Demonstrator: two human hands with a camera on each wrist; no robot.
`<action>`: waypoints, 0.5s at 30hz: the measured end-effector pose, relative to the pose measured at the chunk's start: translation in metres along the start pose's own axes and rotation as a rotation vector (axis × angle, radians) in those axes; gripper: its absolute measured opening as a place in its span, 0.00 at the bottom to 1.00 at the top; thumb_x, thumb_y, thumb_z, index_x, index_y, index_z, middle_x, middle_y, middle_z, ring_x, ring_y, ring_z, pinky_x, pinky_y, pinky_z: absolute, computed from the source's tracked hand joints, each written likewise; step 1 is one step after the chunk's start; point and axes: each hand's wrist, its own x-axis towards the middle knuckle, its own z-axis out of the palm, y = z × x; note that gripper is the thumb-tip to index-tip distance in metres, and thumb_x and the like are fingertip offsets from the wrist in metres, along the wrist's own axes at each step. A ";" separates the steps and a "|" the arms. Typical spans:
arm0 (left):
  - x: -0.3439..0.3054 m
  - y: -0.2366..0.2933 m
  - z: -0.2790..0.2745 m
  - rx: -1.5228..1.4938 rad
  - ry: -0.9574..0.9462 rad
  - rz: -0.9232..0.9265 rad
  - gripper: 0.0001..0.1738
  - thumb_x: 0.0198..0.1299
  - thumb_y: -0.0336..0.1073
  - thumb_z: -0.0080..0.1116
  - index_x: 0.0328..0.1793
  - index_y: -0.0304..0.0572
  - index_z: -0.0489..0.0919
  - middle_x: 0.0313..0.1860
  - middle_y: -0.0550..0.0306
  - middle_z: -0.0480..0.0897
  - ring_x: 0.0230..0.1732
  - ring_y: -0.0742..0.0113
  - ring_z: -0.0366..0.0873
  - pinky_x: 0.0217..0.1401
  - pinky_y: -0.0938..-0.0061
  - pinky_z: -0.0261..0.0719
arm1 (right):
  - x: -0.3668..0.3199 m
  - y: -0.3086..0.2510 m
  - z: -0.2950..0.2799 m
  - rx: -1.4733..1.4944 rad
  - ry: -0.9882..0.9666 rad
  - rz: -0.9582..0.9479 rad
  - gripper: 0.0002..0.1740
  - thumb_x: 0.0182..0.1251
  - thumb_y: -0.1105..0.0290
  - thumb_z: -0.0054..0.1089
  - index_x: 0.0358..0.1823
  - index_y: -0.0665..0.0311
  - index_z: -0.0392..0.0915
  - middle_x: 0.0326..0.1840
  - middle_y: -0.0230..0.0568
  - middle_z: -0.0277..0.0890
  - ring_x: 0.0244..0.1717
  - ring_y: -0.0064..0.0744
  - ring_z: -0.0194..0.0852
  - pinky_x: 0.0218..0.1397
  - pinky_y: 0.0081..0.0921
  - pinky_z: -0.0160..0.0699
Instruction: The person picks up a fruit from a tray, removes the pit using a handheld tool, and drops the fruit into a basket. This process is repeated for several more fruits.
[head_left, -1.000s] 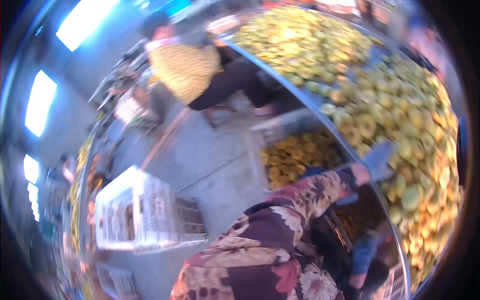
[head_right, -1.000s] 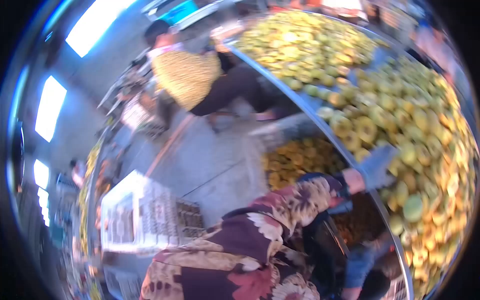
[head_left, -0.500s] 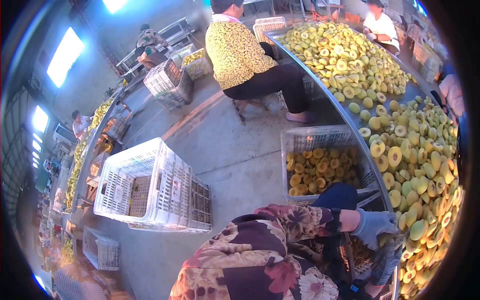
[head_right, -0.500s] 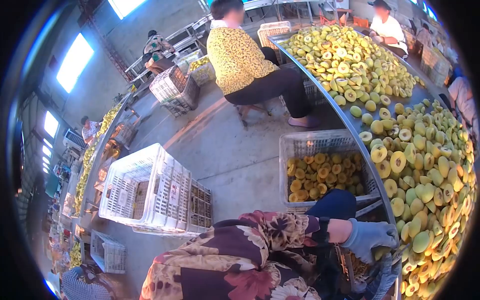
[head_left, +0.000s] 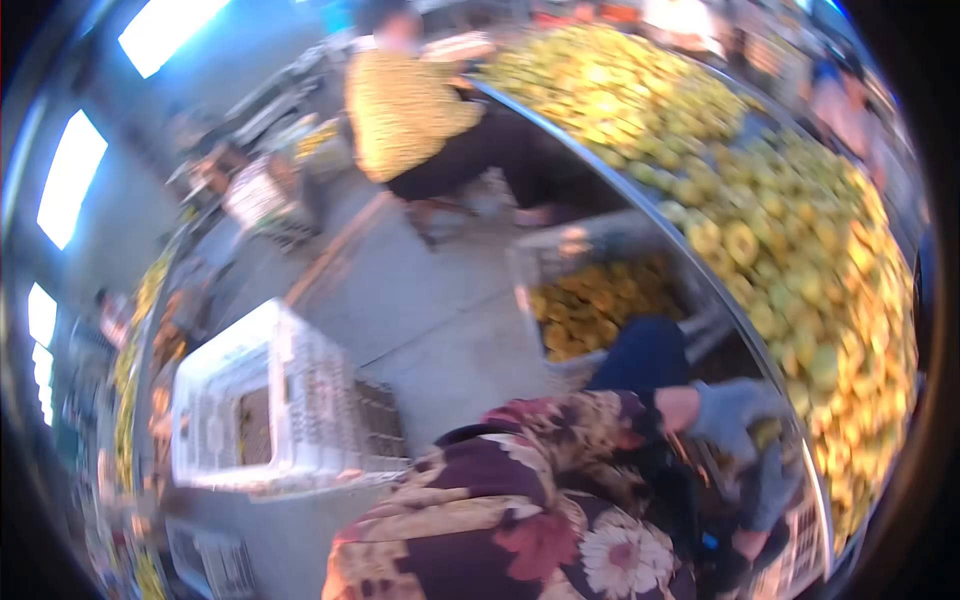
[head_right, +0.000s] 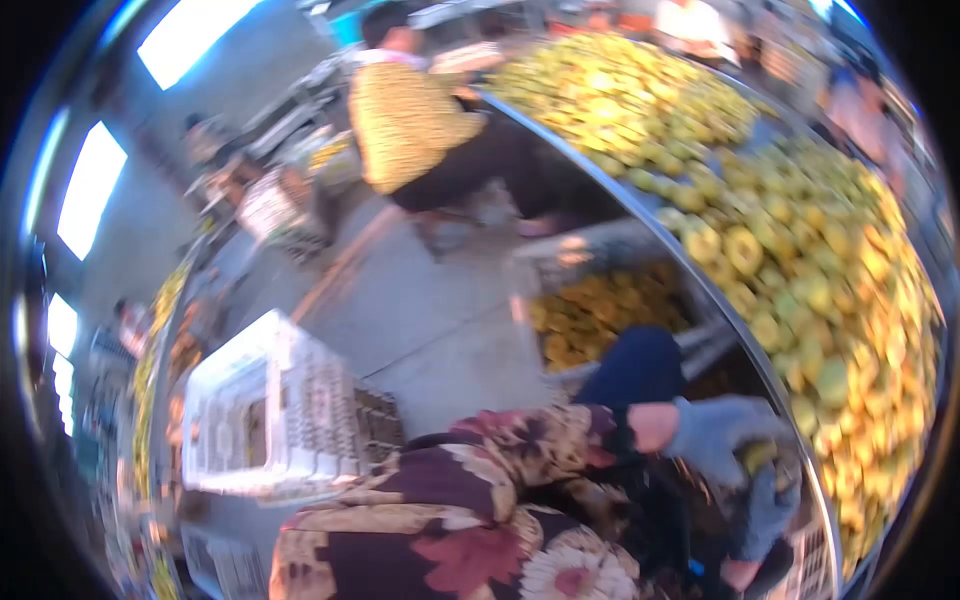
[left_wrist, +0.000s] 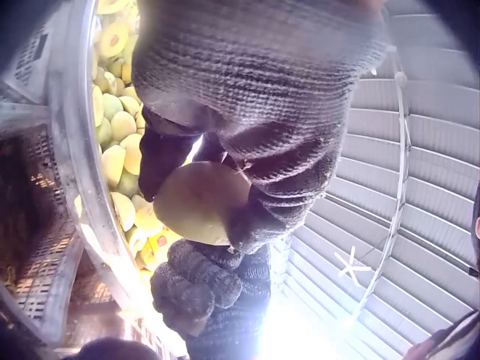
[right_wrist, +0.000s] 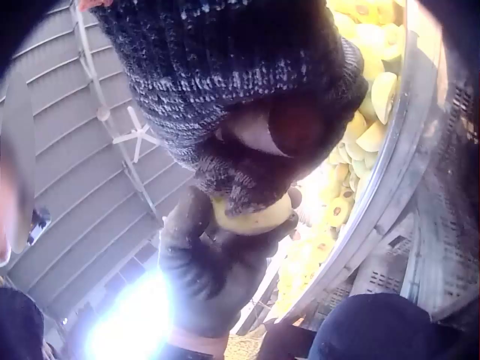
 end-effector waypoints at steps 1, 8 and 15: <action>-0.004 0.000 0.003 -0.084 0.013 -0.090 0.41 0.31 0.39 0.69 0.59 0.40 0.73 0.48 0.42 0.77 0.51 0.43 0.74 0.55 0.60 0.74 | -0.002 0.005 -0.001 -0.167 0.031 -0.077 0.20 0.67 0.68 0.58 0.58 0.71 0.72 0.55 0.46 0.76 0.54 0.34 0.75 0.58 0.30 0.72; 0.006 0.004 0.017 -0.313 -0.034 -0.082 0.38 0.45 0.29 0.68 0.66 0.38 0.69 0.61 0.52 0.74 0.62 0.64 0.72 0.64 0.71 0.71 | -0.011 -0.025 -0.012 -0.083 0.118 -0.123 0.15 0.61 0.69 0.63 0.47 0.69 0.75 0.40 0.43 0.80 0.40 0.29 0.80 0.44 0.27 0.78; 0.005 -0.002 0.024 -1.103 0.087 -0.304 0.29 0.56 0.29 0.60 0.66 0.38 0.67 0.59 0.50 0.75 0.56 0.63 0.75 0.60 0.71 0.75 | -0.004 0.001 -0.023 -0.437 0.151 -0.372 0.13 0.59 0.68 0.64 0.44 0.62 0.74 0.32 0.50 0.79 0.35 0.53 0.80 0.36 0.35 0.79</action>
